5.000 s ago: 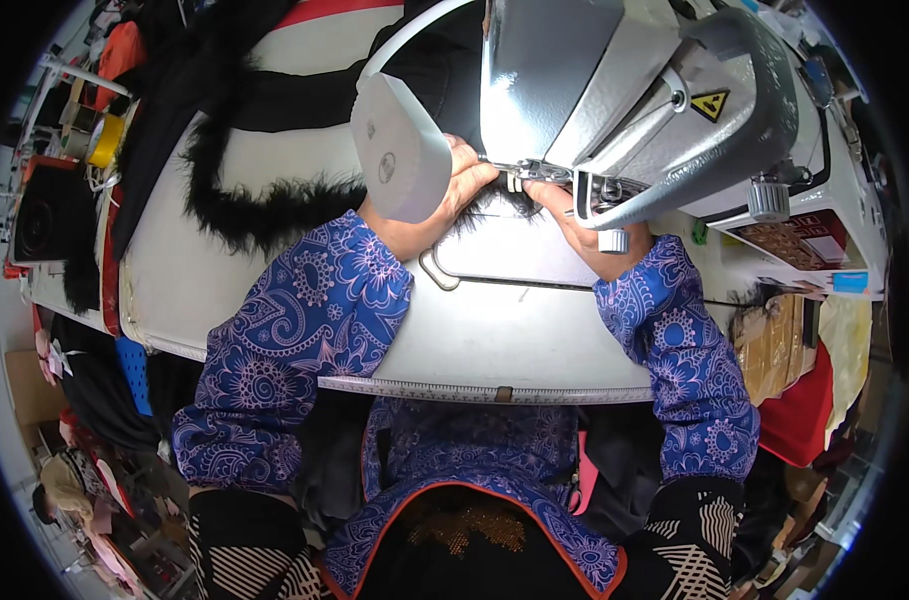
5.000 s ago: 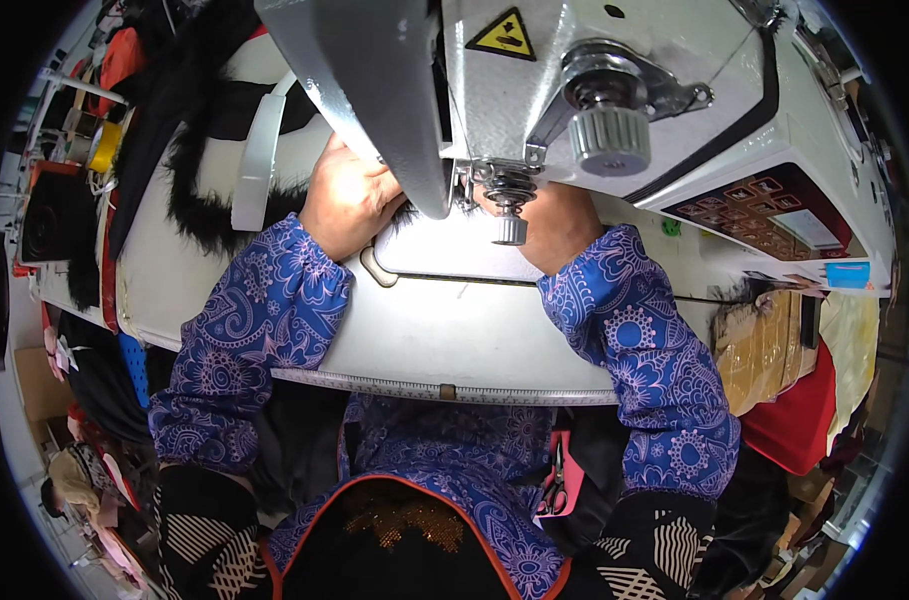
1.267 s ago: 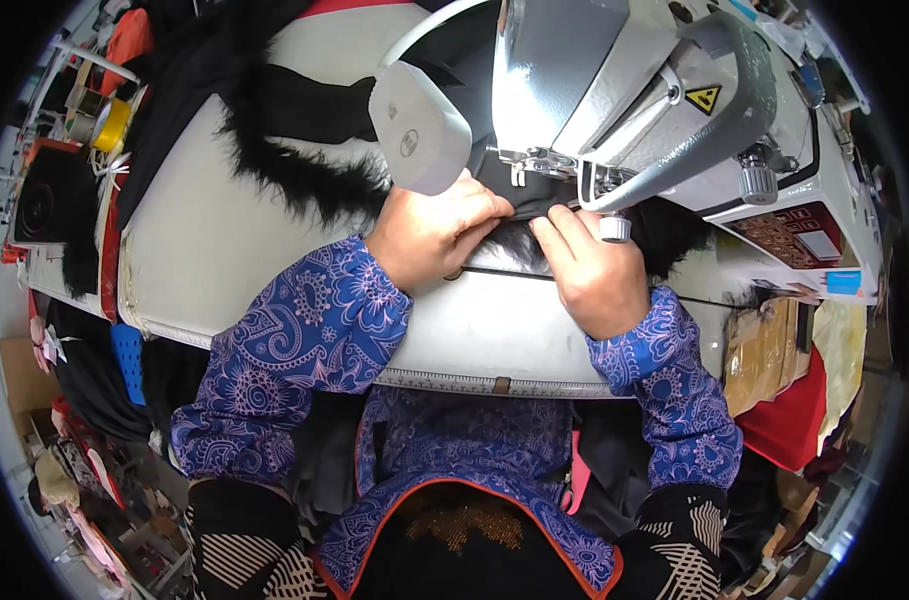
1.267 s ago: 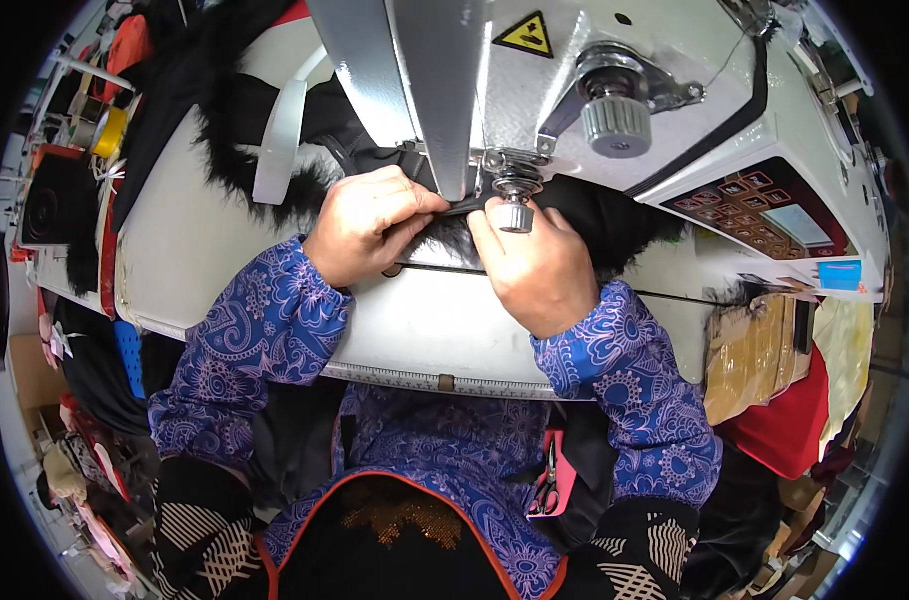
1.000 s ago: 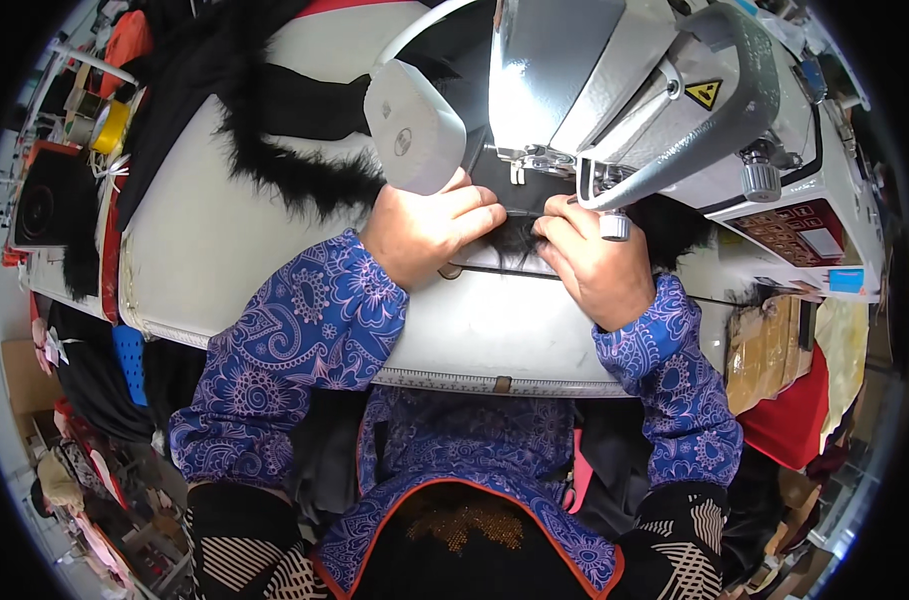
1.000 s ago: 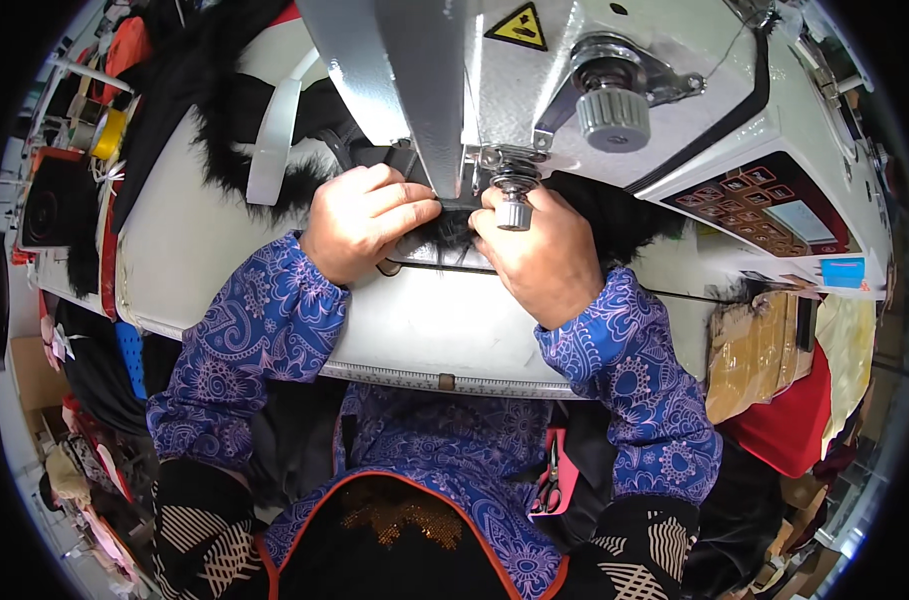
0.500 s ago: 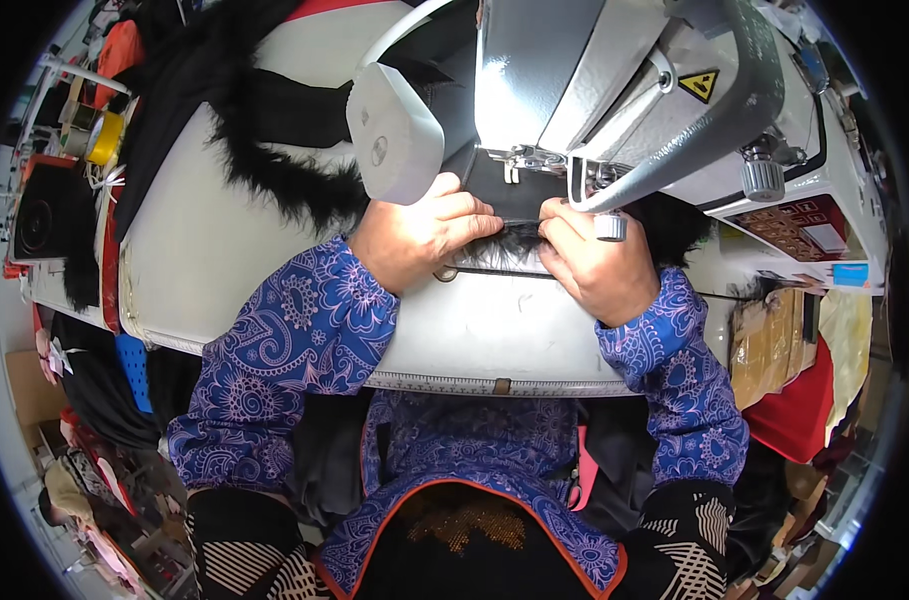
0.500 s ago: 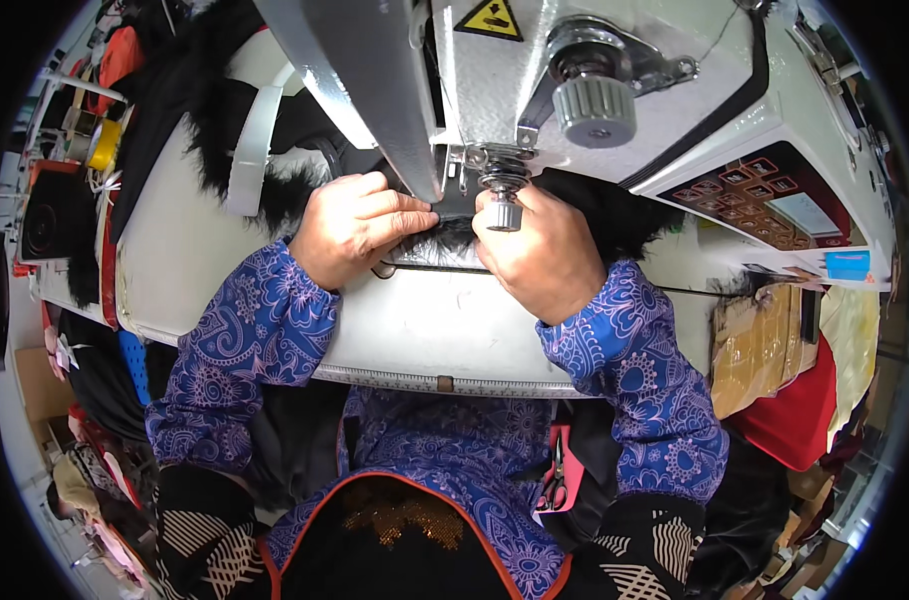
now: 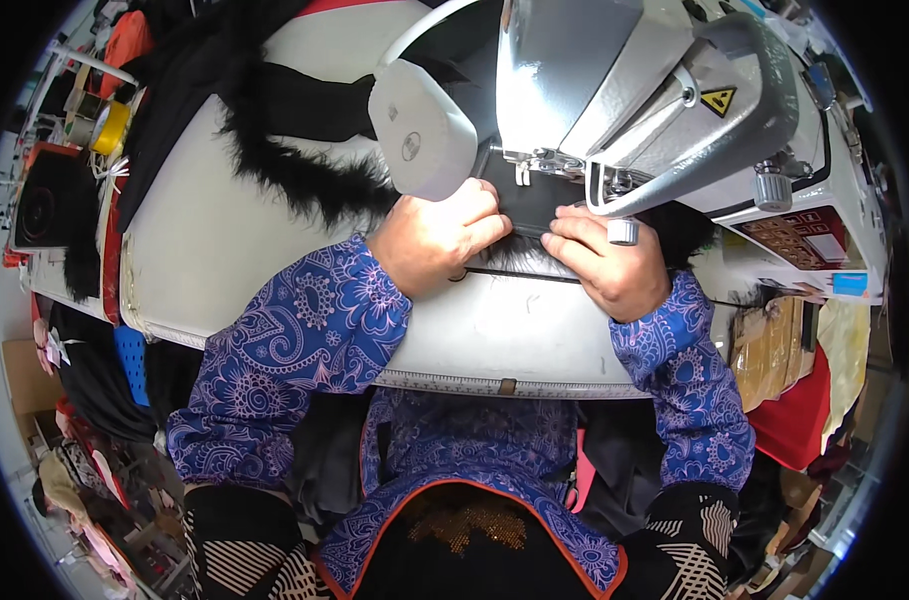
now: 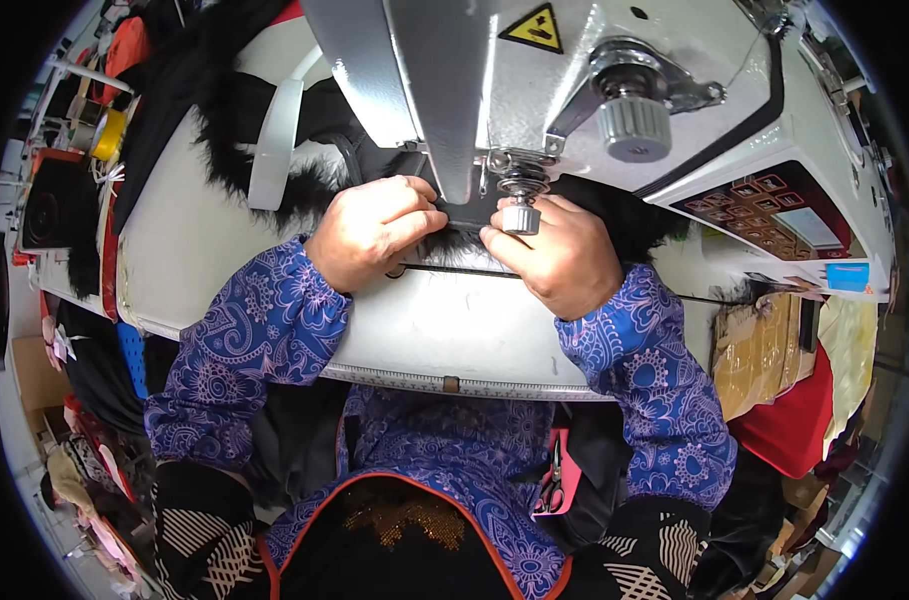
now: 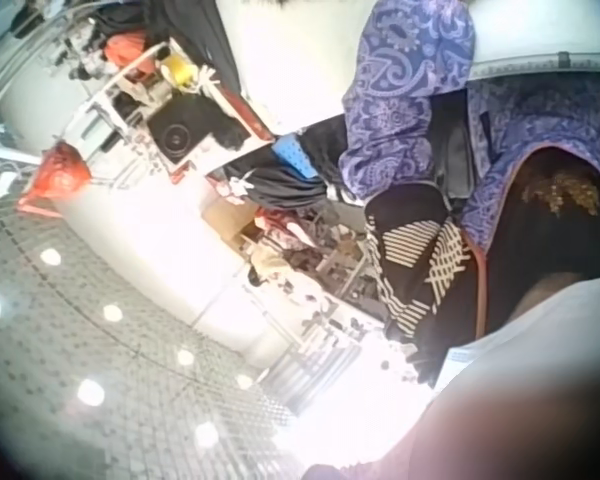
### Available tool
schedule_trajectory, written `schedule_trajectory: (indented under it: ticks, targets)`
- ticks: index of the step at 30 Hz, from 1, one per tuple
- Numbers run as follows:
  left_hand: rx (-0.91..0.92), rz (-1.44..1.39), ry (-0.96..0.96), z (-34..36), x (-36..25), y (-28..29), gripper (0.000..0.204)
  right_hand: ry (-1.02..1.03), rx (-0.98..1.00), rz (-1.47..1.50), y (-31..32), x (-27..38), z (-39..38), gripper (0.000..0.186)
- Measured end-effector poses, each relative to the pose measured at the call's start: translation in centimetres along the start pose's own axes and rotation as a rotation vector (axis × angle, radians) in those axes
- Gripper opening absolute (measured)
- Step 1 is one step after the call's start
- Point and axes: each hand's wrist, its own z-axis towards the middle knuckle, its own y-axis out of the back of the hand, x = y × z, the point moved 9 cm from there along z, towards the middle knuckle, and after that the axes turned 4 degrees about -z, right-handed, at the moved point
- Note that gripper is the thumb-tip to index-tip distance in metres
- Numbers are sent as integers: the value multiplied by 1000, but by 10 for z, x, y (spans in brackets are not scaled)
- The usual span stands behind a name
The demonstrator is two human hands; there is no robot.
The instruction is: Sewing a fur trim onto a garment piece using an industrial sewing machine.
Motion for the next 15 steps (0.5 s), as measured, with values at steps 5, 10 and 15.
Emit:
schedule_trajectory:
  ticks: [5, 10, 15]
  targets:
    - [-18, 99, 45, 2, 19, -6, 23, 4, -21, -77, -4, -10, 8, 25]
    - [-24, 166, 56, 12, 28, 2, 21, -163, -12, -6, -16, -34, 9, 15]
    - [-34, 192, 31, 15, 31, 3, 22, -446, -15, 246, -26, -58, 7, 15]
